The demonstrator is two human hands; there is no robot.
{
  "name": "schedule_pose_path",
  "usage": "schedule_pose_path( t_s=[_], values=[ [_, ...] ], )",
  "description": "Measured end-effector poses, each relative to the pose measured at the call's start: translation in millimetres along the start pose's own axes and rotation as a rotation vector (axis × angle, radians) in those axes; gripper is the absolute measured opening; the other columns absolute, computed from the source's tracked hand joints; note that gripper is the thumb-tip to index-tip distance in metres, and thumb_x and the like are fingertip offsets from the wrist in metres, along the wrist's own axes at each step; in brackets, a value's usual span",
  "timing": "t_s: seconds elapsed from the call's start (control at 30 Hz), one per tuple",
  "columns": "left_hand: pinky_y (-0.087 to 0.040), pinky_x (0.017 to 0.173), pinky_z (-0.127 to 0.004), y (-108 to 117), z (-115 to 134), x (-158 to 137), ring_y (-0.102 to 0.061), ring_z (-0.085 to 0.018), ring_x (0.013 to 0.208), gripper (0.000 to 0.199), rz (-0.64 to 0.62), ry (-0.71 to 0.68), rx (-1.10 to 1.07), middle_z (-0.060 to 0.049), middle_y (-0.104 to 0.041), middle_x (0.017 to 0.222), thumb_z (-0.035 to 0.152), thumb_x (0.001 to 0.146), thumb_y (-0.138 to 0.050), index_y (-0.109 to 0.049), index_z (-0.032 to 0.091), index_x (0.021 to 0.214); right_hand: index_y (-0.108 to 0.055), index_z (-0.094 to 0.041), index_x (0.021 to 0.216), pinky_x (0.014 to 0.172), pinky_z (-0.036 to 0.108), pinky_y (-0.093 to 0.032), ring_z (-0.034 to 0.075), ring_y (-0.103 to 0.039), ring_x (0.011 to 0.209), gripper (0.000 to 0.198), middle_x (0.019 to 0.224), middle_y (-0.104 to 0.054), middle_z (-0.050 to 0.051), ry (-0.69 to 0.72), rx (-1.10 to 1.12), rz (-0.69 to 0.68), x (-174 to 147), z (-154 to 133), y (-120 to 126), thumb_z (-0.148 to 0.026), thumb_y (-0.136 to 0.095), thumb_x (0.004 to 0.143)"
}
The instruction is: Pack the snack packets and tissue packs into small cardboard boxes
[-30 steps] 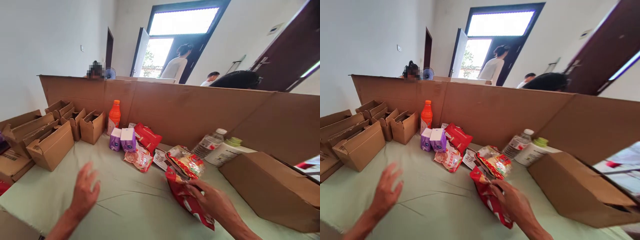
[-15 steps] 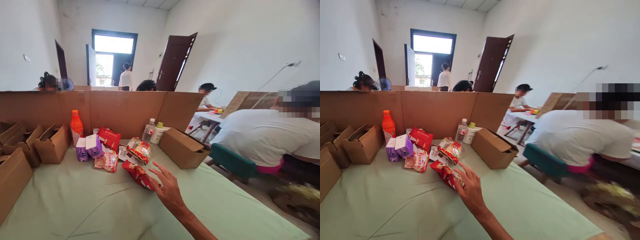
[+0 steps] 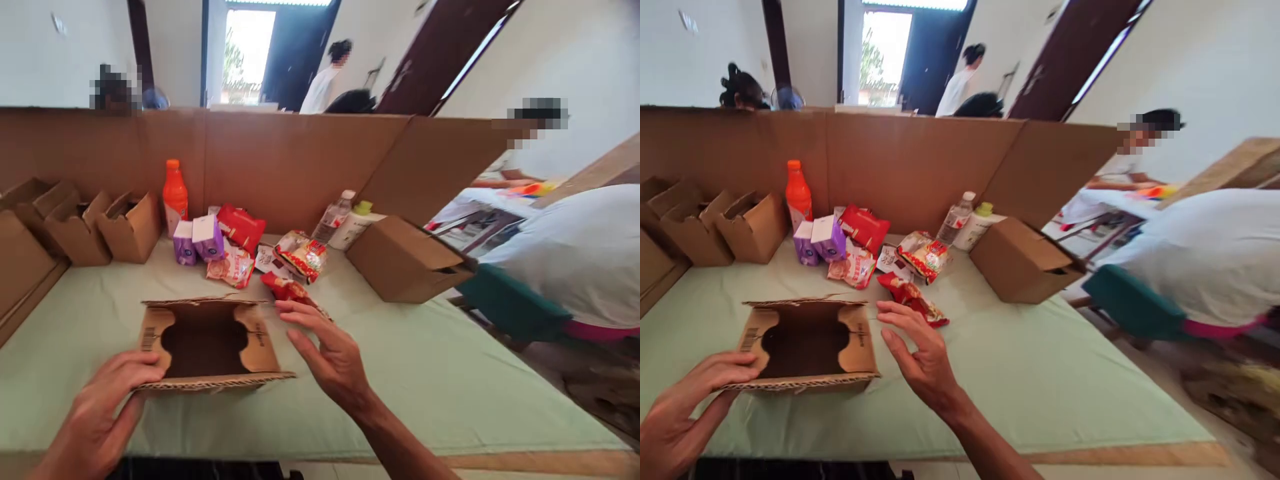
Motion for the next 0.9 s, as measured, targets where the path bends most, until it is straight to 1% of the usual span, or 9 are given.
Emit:
schedule_pose_path(
  t_s=[0.13, 0.23, 0.37, 0.47, 0.57, 0.67, 0.73, 0.8, 0.9],
  values=[
    [-0.056, 0.098, -0.025, -6.4, 24.6, 9.7, -0.068, -0.014, 0.116, 0.030, 0.034, -0.032, -0.063, -0.001, -0.075, 0.109, 0.005, 0.094, -0.050, -0.064, 0.025, 0.111, -0.074, -0.026, 0.111, 0.094, 0.038, -0.058, 0.023, -0.072, 0.108, 0.021, 0.110, -0.078, 0.006, -0.059, 0.115, -0.001, 6.0, -28.4, 14.7, -0.020, -0.060, 0.096],
    [-0.055, 0.102, -0.031, -8.4, 27.9, 7.3, -0.064, -0.017, 0.122, 0.030, 0.058, -0.044, -0.023, -0.003, -0.074, 0.116, 0.003, 0.092, -0.051, -0.064, 0.024, 0.108, -0.072, -0.026, 0.113, 0.093, 0.033, -0.058, 0.019, -0.072, 0.107, 0.022, 0.108, -0.078, 0.004, 0.017, 0.161, -0.076, 20.7, -54.6, 17.8, -0.018, -0.059, 0.097],
    [-0.048, 0.110, -0.040, -3.1, 32.8, 7.8, -0.050, -0.023, 0.139, 0.029, 0.035, -0.071, 0.044, -0.007, -0.063, 0.137, 0.003, 0.087, -0.053, -0.065, 0.024, 0.102, -0.073, -0.018, 0.112, 0.099, 0.034, -0.053, 0.020, -0.068, 0.114, 0.023, 0.117, -0.076, 0.008, 0.187, 0.114, -0.593, 41.5, -82.4, -26.5, -0.028, -0.054, 0.102],
    [-0.041, 0.116, -0.050, 1.7, 36.5, 22.0, -0.040, -0.028, 0.147, 0.026, -0.124, -0.125, 0.058, -0.007, -0.056, 0.147, 0.010, 0.085, -0.052, -0.066, 0.025, 0.100, -0.075, -0.015, 0.108, 0.102, 0.039, -0.049, 0.024, -0.067, 0.114, 0.032, 0.116, -0.077, 0.009, 0.296, -0.016, -0.989, 47.0, -88.7, -67.0, -0.032, -0.048, 0.106],
    [-0.038, 0.118, -0.054, -0.8, 39.9, 43.3, -0.051, -0.030, 0.138, 0.029, -0.335, -0.238, 0.077, -0.007, -0.066, 0.135, 0.015, 0.078, -0.055, -0.067, 0.026, 0.103, -0.076, -0.013, 0.105, 0.088, 0.035, -0.052, 0.023, -0.072, 0.099, 0.037, 0.108, -0.078, 0.011, 0.325, -0.235, -1.211, 50.9, -88.0, -91.9, -0.034, -0.045, 0.107],
    [-0.039, 0.117, -0.053, -10.2, 42.5, 61.4, -0.070, -0.025, 0.098, 0.021, -0.469, -0.297, 0.087, -0.002, -0.073, 0.092, 0.014, 0.068, -0.058, -0.065, 0.024, 0.084, -0.076, -0.012, 0.103, 0.075, 0.033, -0.051, 0.026, -0.073, 0.092, 0.030, 0.102, -0.078, 0.014, 0.328, -0.487, -1.244, 57.0, -89.4, -93.6, -0.033, -0.055, 0.103],
    [-0.040, 0.115, -0.054, -13.7, 42.2, 68.0, -0.066, -0.021, 0.075, 0.011, -0.451, -0.286, 0.143, 0.001, -0.065, 0.074, 0.014, 0.067, -0.058, -0.059, 0.024, 0.072, -0.075, -0.012, 0.101, 0.072, 0.032, -0.051, 0.026, -0.073, 0.089, 0.023, 0.098, -0.077, 0.013, 0.310, -0.543, -1.204, 60.2, -90.2, -81.4, -0.029, -0.061, 0.099],
    [-0.043, 0.109, -0.055, -10.6, 39.8, 67.4, -0.061, -0.020, 0.069, 0.009, -0.353, -0.285, 0.240, 0.001, -0.060, 0.071, 0.015, 0.073, -0.056, -0.059, 0.023, 0.074, -0.075, -0.014, 0.097, 0.075, 0.032, -0.051, 0.024, -0.072, 0.089, 0.017, 0.097, -0.076, 0.011, 0.279, -0.501, -1.102, 61.9, -86.1, -60.4, -0.025, -0.063, 0.097],
    [-0.045, 0.101, -0.050, 0.5, 30.2, 49.8, -0.062, -0.020, 0.072, 0.018, -0.180, -0.343, 0.365, 0.000, -0.064, 0.078, 0.014, 0.083, -0.052, -0.065, 0.022, 0.092, -0.075, -0.017, 0.097, 0.086, 0.034, -0.053, 0.022, -0.070, 0.097, 0.015, 0.103, -0.075, 0.009, 0.219, -0.352, -0.908, 53.1, -64.7, -24.4, -0.022, -0.061, 0.097]
  ],
)
Point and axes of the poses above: each hand's wrist, its own x-axis towards the middle knuckle, its own y-axis out of the back of the hand, z = x × y, the point moved 6 cm from there along x, towards the middle knuckle
